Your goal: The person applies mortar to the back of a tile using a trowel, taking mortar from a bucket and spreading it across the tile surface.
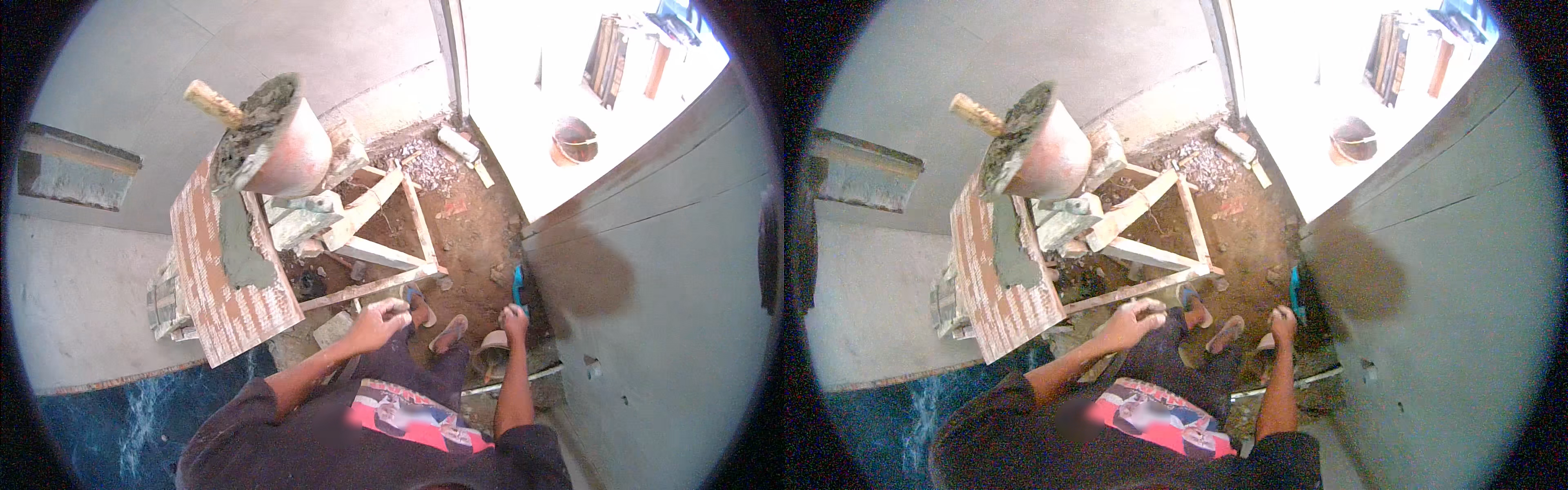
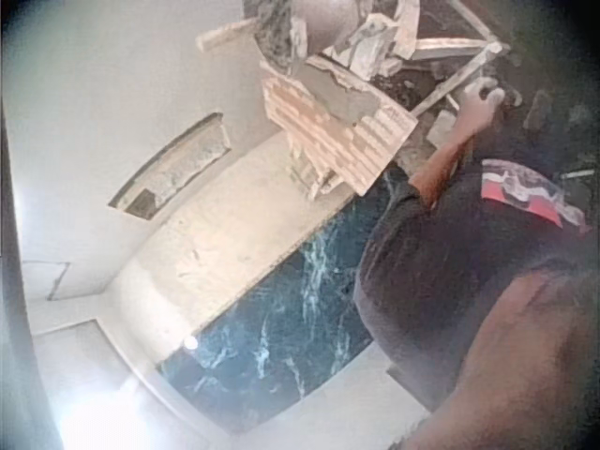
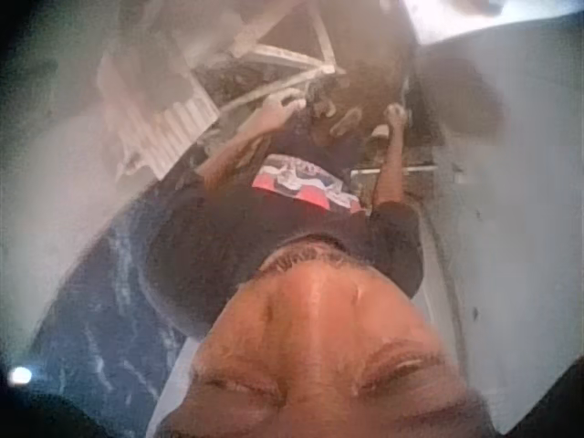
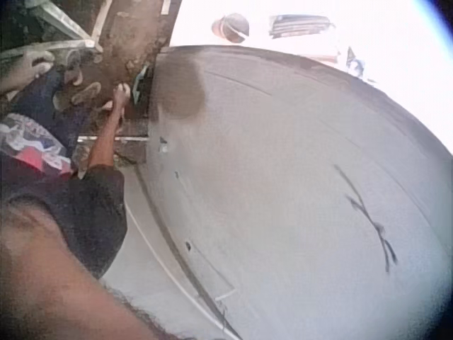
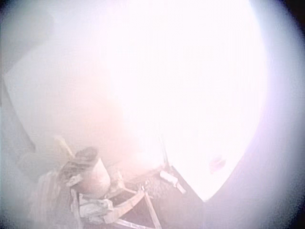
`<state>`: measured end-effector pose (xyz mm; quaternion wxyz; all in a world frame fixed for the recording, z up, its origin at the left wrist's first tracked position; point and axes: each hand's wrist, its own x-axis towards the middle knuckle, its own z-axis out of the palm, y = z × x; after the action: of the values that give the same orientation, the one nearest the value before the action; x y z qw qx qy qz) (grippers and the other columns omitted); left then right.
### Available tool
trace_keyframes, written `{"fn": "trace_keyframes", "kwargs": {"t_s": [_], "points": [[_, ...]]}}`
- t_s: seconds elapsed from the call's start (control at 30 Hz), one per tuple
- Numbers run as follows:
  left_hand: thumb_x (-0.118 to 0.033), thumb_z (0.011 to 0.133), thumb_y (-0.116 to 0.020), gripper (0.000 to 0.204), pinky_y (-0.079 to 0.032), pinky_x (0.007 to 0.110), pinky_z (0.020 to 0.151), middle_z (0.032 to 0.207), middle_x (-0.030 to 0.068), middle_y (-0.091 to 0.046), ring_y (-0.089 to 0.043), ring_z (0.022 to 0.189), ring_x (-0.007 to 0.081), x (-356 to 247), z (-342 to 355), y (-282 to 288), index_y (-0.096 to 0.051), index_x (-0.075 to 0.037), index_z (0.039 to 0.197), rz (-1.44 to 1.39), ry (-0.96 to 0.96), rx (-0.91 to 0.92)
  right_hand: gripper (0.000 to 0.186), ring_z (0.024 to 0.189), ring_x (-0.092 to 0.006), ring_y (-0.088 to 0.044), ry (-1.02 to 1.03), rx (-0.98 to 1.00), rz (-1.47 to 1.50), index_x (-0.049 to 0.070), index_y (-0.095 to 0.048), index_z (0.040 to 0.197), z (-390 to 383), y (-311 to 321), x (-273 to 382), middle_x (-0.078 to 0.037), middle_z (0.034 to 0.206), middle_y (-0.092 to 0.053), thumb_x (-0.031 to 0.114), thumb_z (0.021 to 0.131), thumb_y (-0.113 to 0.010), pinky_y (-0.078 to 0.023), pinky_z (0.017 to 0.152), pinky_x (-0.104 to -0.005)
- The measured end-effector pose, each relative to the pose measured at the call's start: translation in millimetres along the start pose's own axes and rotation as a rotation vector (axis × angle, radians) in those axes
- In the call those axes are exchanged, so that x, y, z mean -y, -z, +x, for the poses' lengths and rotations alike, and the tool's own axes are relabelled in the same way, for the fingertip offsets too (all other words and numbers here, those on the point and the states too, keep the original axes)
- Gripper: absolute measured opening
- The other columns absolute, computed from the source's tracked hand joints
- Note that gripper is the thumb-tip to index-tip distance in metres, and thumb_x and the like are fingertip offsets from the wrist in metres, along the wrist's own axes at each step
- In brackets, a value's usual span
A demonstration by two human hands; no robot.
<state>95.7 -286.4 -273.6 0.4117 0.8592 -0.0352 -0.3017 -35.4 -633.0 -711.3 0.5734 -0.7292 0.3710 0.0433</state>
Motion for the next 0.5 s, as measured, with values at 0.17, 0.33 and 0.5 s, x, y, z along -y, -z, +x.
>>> {"fn": "trace_keyframes", "kwargs": {"t_s": [0.17, 0.33, 0.5], "points": [[-0.025, 0.088, -0.063, 0.032, -0.048, 0.034, 0.087, 0.103, 0.0156, -0.068, -0.064, 0.096, 0.0225, 8.1, -8.1, 15.7, -0.064, -0.001, 0.108, -0.117, 0.015, -0.1, 0.03, 0.089, -0.0222, -0.068, 0.371, 0.0, -0.31, 0.004, -0.067, 0.108, -9.5, 21.0, 184.1, -0.014, 0.1, -0.069, 0.021, 0.083, -0.067, -0.052, 0.079, -0.0358], [-0.035, 0.084, -0.066, 0.057, -0.043, 0.042, 0.097, 0.119, 0.0253, -0.059, -0.056, 0.113, 0.0379, 133.5, -20.5, -51.7, -0.053, 0.003, 0.124, 0.168, 0.33, 0.09, 0.036, 0.104, -0.032, -0.063, -0.125, -0.115, -0.439, 0.005, -0.066, 0.106, 10.7, 35.7, 122.0, -0.017, 0.106, -0.067, 0.026, 0.077, -0.069, -0.049, 0.089, -0.0421], [-0.052, 0.08, -0.067, 0.102, -0.019, 0.051, 0.113, 0.149, 0.0343, -0.019, -0.017, 0.14, 0.046, 258.0, -53.3, -104.6, -0.016, 0.007, 0.146, 0.665, 0.376, 0.363, 0.044, 0.109, -0.0381, -0.059, -0.473, -0.259, -0.566, 0.009, -0.057, 0.121, 56.9, 44.2, -74.1, -0.019, 0.116, -0.062, 0.02, 0.08, -0.068, -0.047, 0.092, -0.0484]]}}
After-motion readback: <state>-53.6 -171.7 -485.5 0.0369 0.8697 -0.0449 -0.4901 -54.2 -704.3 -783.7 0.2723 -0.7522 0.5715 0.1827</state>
